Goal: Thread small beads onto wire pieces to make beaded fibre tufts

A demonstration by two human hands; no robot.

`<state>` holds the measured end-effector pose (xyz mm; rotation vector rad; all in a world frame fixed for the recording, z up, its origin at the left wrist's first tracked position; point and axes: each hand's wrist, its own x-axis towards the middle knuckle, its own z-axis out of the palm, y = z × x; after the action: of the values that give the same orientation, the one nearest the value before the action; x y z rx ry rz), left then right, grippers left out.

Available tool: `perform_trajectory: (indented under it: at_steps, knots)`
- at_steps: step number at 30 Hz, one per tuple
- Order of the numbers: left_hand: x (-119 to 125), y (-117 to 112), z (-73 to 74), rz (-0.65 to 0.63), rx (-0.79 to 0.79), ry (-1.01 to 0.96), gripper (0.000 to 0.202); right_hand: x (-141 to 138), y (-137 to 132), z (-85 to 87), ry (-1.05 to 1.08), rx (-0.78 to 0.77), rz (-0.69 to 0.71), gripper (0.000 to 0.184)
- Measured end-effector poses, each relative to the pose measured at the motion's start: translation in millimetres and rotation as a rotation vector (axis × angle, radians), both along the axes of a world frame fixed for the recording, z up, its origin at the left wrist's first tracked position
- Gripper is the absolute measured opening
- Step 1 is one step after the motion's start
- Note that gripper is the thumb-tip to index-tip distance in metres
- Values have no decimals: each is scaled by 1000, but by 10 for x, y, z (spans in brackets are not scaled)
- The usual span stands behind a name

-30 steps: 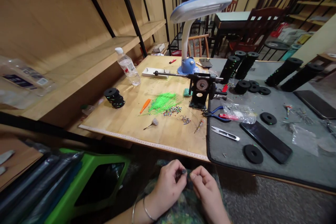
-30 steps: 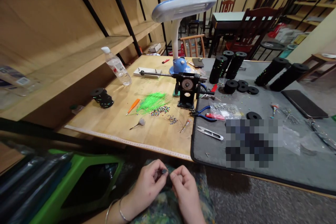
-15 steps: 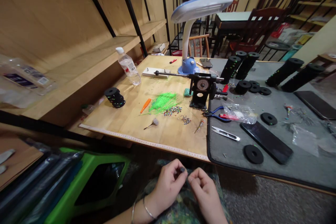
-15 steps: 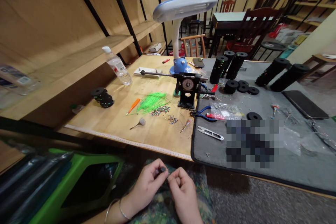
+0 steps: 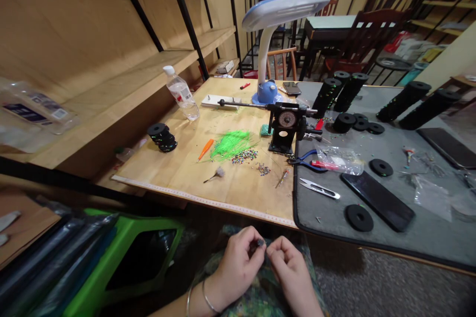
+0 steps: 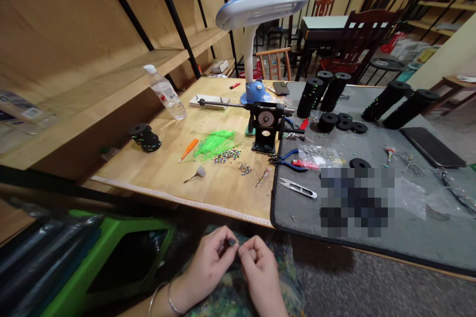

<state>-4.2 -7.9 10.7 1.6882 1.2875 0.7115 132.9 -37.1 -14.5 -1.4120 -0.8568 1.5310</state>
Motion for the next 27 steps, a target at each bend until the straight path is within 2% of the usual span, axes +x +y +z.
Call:
perform_trajectory:
  at_steps: [7, 17, 22, 27]
  knots:
    - [-28, -13, 25, -88, 77, 74, 10, -7, -5, -38, 29, 36, 4, 43]
    - [-6, -28, -18, -120, 109, 90, 12, -9, 14, -34, 47, 46, -12, 45]
    - [14, -27, -32, -67, 62, 48, 14, -16, 48, -7, 80, -11, -36, 49]
    - [41, -19, -75, 7, -31, -54, 15, 3, 64, -9, 84, 3, -34, 50]
